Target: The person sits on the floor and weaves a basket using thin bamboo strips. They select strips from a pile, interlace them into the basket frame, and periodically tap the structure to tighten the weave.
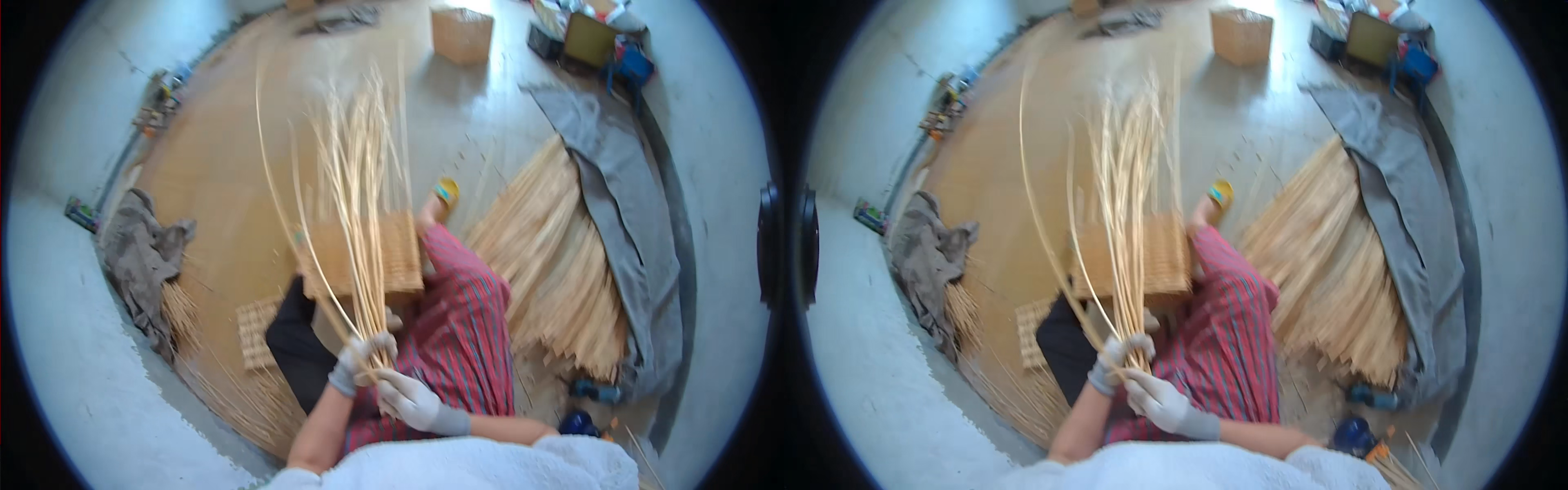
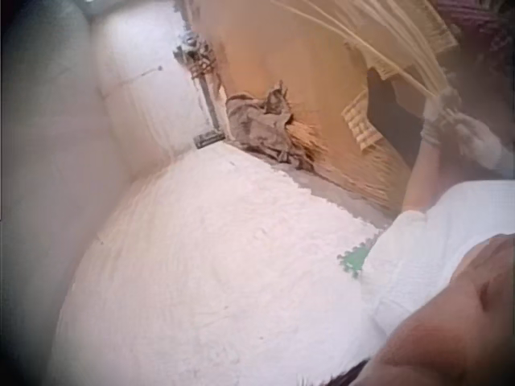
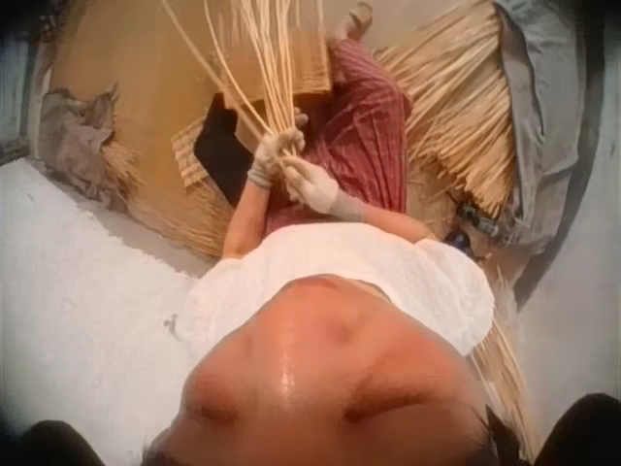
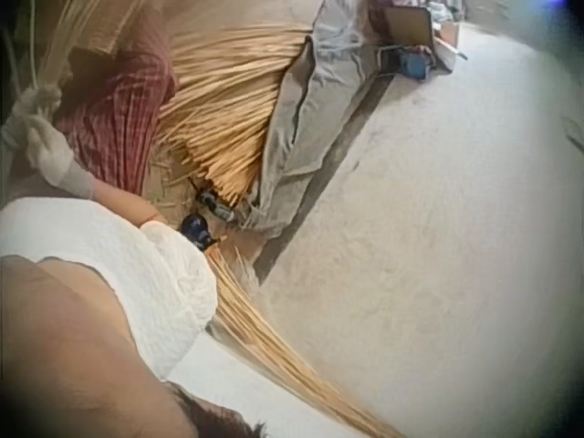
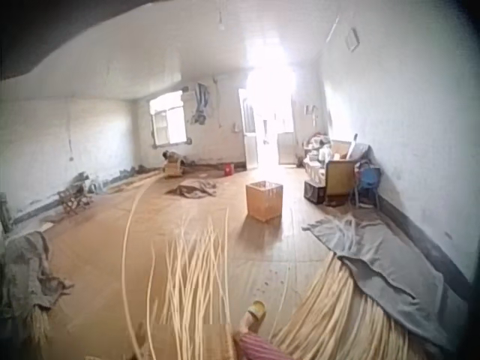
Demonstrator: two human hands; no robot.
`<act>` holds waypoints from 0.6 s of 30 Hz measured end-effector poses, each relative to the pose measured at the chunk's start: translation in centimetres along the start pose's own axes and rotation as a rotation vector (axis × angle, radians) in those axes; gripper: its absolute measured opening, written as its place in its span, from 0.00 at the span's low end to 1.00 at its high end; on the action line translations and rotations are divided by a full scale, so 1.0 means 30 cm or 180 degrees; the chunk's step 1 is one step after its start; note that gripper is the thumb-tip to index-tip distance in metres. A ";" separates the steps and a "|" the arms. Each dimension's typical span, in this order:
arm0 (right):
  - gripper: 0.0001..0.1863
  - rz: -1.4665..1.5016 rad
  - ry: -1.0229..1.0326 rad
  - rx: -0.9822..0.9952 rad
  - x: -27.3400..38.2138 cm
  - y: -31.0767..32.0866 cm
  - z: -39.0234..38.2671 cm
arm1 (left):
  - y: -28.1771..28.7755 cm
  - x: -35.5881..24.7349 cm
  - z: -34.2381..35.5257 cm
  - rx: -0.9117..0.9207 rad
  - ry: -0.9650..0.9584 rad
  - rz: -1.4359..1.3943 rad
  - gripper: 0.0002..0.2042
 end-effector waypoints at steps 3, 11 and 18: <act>0.14 -0.0456 0.0958 -0.0637 0.209 0.022 0.110 | 0.061 -0.066 -0.116 0.0159 0.0134 0.0273 0.30; 0.11 -0.0657 0.1804 -0.0988 0.089 0.046 0.202 | -0.175 -0.423 -0.181 0.0637 -0.1306 0.1223 0.31; 0.18 -0.5957 0.1398 0.1610 0.012 -0.254 0.157 | -0.243 -0.573 -0.249 0.0553 -0.1518 0.2185 0.23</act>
Point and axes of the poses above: each hand's wrist, its own z-axis towards the middle knuckle, its own y-axis out of the back of the hand, x = y × z, the point moved 10 cm from there along z, towards the middle knuckle, and after that the axes turned 7 degrees about -x, right-handed, at the moved point
